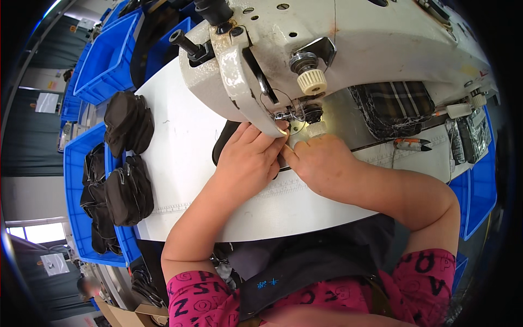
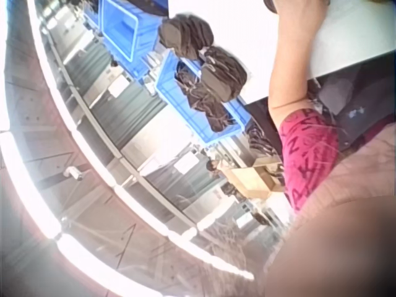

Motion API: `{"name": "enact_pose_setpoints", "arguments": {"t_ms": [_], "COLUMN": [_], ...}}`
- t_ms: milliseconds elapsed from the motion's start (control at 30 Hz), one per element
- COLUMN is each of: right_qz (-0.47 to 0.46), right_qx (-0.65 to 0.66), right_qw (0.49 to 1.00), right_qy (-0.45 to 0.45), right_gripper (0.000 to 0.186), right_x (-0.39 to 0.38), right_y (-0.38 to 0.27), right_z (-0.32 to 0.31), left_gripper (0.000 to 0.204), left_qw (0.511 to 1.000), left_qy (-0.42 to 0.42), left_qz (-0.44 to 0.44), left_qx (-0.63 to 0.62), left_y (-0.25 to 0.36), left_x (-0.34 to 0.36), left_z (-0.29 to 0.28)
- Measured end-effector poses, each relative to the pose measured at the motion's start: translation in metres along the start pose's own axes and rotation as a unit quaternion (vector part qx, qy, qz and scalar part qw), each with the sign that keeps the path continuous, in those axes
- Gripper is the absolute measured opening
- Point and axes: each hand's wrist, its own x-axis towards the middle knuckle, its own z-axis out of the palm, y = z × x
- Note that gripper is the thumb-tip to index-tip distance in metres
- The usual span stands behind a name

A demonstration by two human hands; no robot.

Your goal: Sewing a small black leather or fabric pouch using an industrial sewing machine.

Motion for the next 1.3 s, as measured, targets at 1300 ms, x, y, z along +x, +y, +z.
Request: {"name": "enact_pose_setpoints", "arguments": {"t_ms": [1300], "right_qz": [-0.036], "right_qx": [-0.042], "right_qw": [0.996], "right_qy": [0.07], "right_gripper": [0.03], "right_x": [0.003], "right_y": [0.0], "right_z": [0.004], "left_gripper": [0.046], "left_qw": [0.948], "left_qy": [-0.068], "left_qz": [-0.163], "left_qx": [-0.264], "left_y": [-0.011], "left_x": [-0.01], "left_z": [-0.011]}}
